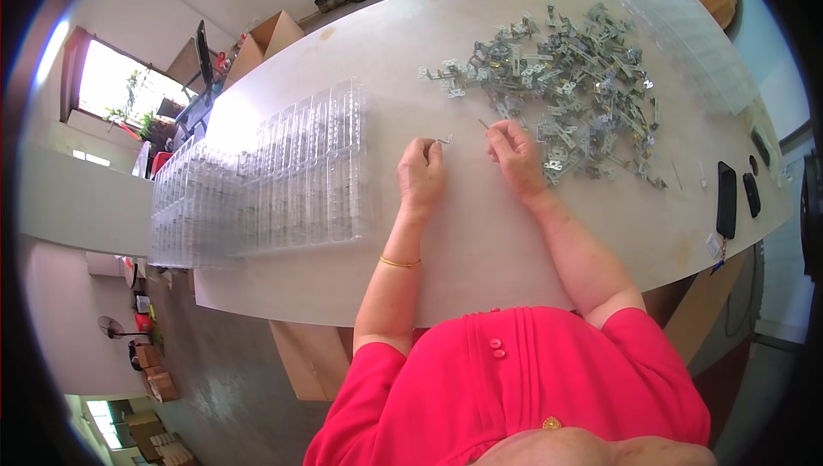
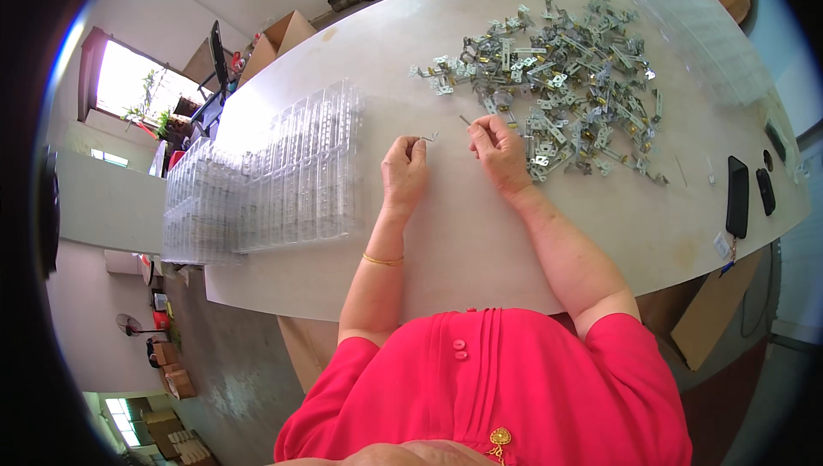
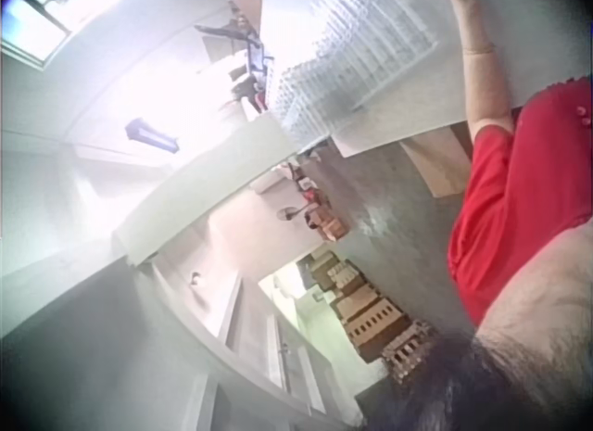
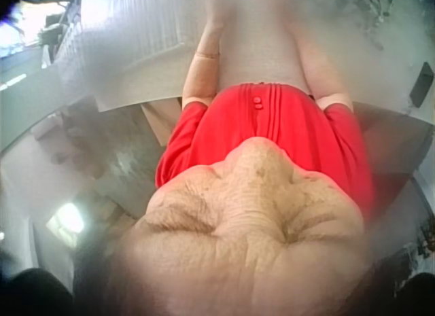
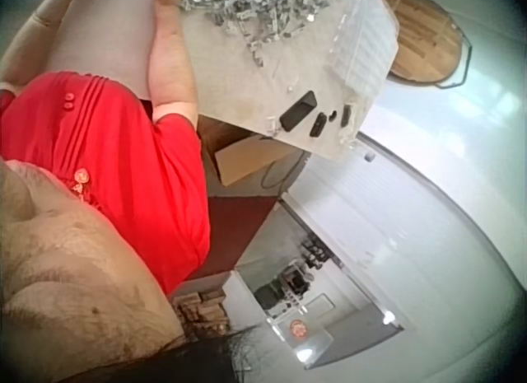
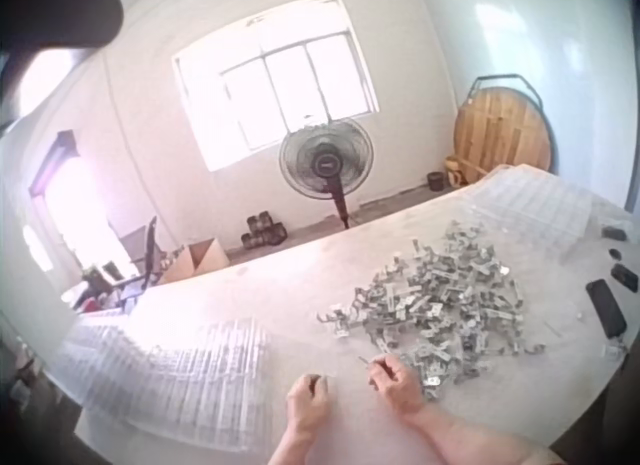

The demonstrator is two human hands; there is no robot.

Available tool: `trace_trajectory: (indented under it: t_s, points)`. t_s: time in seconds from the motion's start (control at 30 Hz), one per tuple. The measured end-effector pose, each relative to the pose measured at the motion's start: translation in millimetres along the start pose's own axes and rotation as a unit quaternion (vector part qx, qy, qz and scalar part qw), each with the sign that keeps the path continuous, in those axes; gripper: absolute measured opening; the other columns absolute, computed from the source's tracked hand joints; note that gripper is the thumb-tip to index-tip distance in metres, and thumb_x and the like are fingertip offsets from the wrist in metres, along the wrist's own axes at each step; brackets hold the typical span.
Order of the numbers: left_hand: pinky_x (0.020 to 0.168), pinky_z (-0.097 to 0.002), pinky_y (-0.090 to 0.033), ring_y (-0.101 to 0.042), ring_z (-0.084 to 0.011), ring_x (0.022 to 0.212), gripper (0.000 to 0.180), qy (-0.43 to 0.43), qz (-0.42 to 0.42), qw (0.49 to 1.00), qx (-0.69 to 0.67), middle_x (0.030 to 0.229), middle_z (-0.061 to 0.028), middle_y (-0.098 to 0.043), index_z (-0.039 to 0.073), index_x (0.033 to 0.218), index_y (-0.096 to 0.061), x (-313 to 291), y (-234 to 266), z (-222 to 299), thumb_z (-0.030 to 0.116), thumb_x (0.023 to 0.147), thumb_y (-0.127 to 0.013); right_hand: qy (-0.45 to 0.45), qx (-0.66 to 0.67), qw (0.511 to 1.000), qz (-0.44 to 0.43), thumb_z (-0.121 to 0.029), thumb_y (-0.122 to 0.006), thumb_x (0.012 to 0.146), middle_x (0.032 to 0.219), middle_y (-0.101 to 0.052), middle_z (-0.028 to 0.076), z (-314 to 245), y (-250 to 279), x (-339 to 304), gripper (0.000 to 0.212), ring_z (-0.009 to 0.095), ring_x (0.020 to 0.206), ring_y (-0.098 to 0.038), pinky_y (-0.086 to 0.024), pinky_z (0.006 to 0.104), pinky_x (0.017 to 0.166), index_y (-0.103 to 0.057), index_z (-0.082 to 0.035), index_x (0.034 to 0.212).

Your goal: The person assembles metal components by inserting pins into metal brackets by hand and places the assembled pieces into plastic organizer trays.

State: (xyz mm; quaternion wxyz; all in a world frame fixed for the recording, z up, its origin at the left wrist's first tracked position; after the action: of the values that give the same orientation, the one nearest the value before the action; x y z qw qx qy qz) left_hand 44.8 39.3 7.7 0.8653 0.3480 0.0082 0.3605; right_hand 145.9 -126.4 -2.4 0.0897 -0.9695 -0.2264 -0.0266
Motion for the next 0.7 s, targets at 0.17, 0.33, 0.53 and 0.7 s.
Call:
trace_trajectory:
  t_s: [0.17, 0.33, 0.53, 0.7]
  points:
    - [0.047, -0.0225, -0.038, -0.053, -0.0065, 0.053, 0.023, 0.179, -0.103, 0.919, -0.335, 0.073, 0.0011, -0.055, -0.001, 0.098, -0.066, -4, 0, 7, 0.022, 0.098, -0.062, 0.014, -0.016, 0.999, 0.046, -0.018, -0.061, 0.098, 0.070, -0.060, -0.002, -4, 6, 1, 0.013, 0.005, 0.063, -0.054, -0.045, 0.0216, 0.057, -0.063, -0.006, 0.092]
    - [0.044, -0.0201, -0.034, -0.049, -0.0062, 0.049, 0.023, 0.184, -0.109, 0.890, -0.402, 0.071, 0.0009, -0.055, -0.001, 0.098, -0.066, -6, -1, -2, 0.022, 0.098, -0.061, 0.060, -0.125, 0.990, -0.026, -0.016, -0.062, 0.097, 0.067, -0.060, -0.001, -17, -12, -12, 0.012, 0.005, 0.061, -0.053, -0.043, 0.0231, 0.056, -0.063, -0.005, 0.094]
    - [0.044, -0.0195, -0.032, -0.046, -0.0041, 0.049, 0.023, 0.159, -0.095, 0.904, -0.386, 0.071, 0.0020, -0.055, -0.001, 0.097, -0.066, -6, -4, -1, 0.022, 0.098, -0.062, 0.077, -0.146, 0.985, -0.049, -0.014, -0.063, 0.096, 0.067, -0.060, 0.000, -7, -26, -12, 0.009, 0.006, 0.060, -0.053, -0.044, 0.0241, 0.055, -0.064, -0.005, 0.096]
    - [0.043, -0.0196, -0.032, -0.045, -0.0036, 0.050, 0.023, 0.167, -0.081, 0.901, -0.393, 0.071, 0.0022, -0.055, -0.001, 0.097, -0.066, -4, -3, -8, 0.022, 0.098, -0.062, 0.084, -0.157, 0.983, -0.054, -0.013, -0.063, 0.096, 0.067, -0.060, 0.001, -8, -35, -9, 0.008, 0.006, 0.060, -0.053, -0.044, 0.0249, 0.055, -0.064, -0.005, 0.096]
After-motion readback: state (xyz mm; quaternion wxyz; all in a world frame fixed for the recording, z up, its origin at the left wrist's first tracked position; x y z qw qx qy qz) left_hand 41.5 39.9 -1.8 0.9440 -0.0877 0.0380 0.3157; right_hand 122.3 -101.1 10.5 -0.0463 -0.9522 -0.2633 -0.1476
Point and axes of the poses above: each hand's wrist, its own x-axis towards the middle knuckle, its own y-axis out of the back of the hand, z = x × y, the point moved 5 cm from there along x, towards the middle knuckle
